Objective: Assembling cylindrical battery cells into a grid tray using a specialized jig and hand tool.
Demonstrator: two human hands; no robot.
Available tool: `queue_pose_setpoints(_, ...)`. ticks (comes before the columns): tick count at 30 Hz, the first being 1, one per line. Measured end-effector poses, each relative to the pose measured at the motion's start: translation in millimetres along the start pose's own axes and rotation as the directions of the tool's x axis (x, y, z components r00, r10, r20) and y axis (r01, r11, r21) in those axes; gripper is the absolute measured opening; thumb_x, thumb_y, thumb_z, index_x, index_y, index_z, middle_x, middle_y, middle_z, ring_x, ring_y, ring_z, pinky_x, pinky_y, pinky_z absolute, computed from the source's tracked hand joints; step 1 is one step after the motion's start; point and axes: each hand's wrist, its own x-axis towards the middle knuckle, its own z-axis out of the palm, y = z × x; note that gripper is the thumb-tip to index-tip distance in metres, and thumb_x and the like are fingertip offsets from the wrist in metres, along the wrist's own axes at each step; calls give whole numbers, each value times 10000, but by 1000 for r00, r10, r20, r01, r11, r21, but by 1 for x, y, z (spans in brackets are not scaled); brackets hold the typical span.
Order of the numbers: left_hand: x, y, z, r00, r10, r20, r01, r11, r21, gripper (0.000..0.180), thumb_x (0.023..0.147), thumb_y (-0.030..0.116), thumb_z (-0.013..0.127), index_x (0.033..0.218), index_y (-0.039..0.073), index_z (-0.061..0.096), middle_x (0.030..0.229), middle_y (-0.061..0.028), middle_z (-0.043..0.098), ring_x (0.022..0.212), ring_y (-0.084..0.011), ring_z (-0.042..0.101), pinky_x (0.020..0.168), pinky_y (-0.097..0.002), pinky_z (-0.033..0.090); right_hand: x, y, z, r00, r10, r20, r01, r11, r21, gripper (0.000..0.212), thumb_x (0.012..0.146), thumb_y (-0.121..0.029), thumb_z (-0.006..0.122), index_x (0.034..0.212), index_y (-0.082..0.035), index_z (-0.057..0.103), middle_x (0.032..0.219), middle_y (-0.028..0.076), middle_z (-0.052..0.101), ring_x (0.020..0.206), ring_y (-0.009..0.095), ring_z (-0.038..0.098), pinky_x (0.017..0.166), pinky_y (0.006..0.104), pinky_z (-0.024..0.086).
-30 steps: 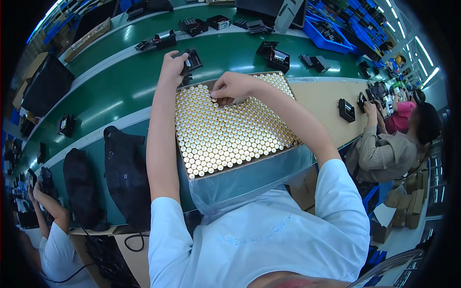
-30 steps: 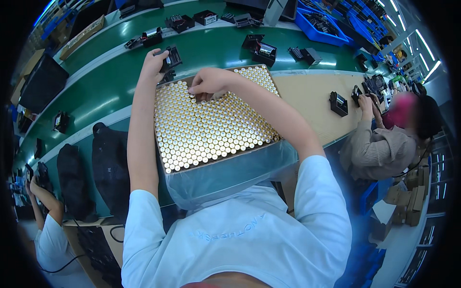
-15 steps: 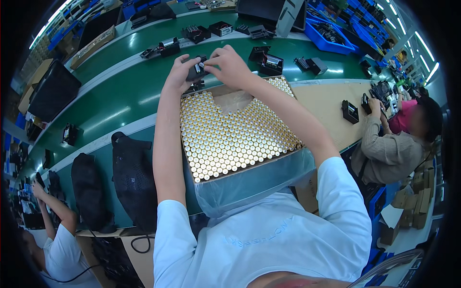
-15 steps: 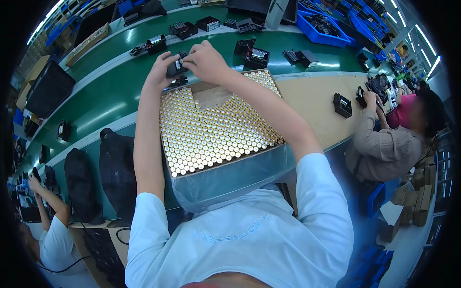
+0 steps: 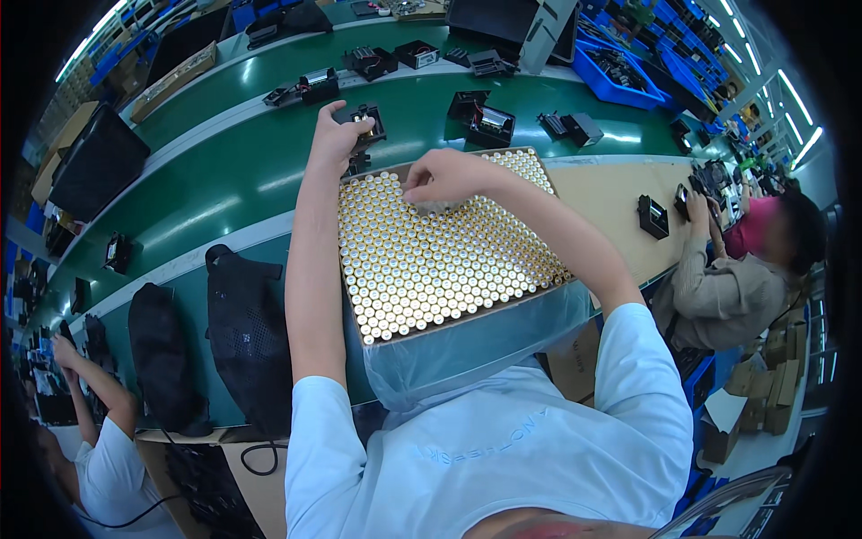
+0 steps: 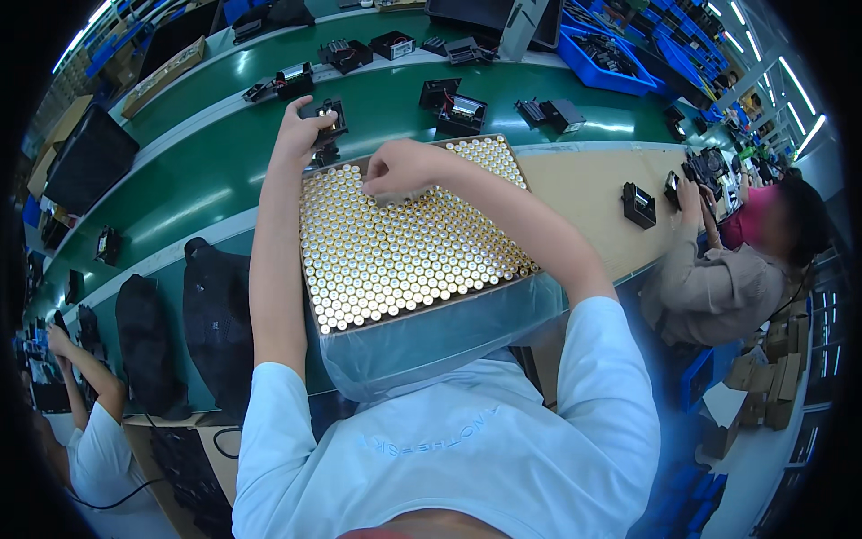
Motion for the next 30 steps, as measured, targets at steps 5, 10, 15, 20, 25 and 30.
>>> queue_pose_setpoints(5,-7,3,7,999,-4,-42,9,991,137,611,791,28,694,1318,30,385,1178,-250,514,1025,-326,589,827,-393,542,12,24,12,983,59,172,-106,955,278,201,888,-189,612,921,-18,713,822,72,711,690,141,646,680,250,517)
queue_pose_setpoints(10,-15,6,10,995,37,-88,-20,981,193,561,804,43,667,1298,26,403,1159,-244,528,999,-321,594,818,-388,537,21,30,6,990,19,140,-86,871,483,166,862,-163,646,903,-18,715,789,69,706,634,124,647,620,221,512)
queue_pose_setpoints(15,-12,5,3,988,56,-143,-20,969,245,513,816,58,641,1278,22,422,1141,-238,542,974,-316,598,809,-383,532,24,10,-19,961,-39,-272,121,949,290,140,817,-122,692,881,0,715,745,62,700,605,118,648,549,202,490)
queue_pose_setpoints(20,-12,3,5,984,77,-161,-27,956,294,468,828,74,615,1258,18,440,1122,-232,556,948,-311,603,800,-378,526,67,-1,-40,822,-106,-560,168,984,60,156,807,-149,703,884,-14,716,716,56,688,593,137,618,582,248,500)
queue_pose_setpoints(25,-4,3,2,975,102,-195,-33,943,331,426,840,89,588,1238,14,459,1103,-225,570,923,-306,608,791,-373,521,111,5,-11,722,-295,-626,184,954,-238,186,849,-197,649,888,-31,721,892,93,698,768,192,623,677,284,507)
queue_pose_setpoints(30,1,1,-17,964,117,-240,-23,933,360,388,852,104,562,1218,10,477,1084,-219,583,897,-301,612,782,-369,516,114,-5,23,608,-474,-637,205,869,-451,250,898,-242,573,884,-42,721,1079,130,660,976,262,577,775,313,495)
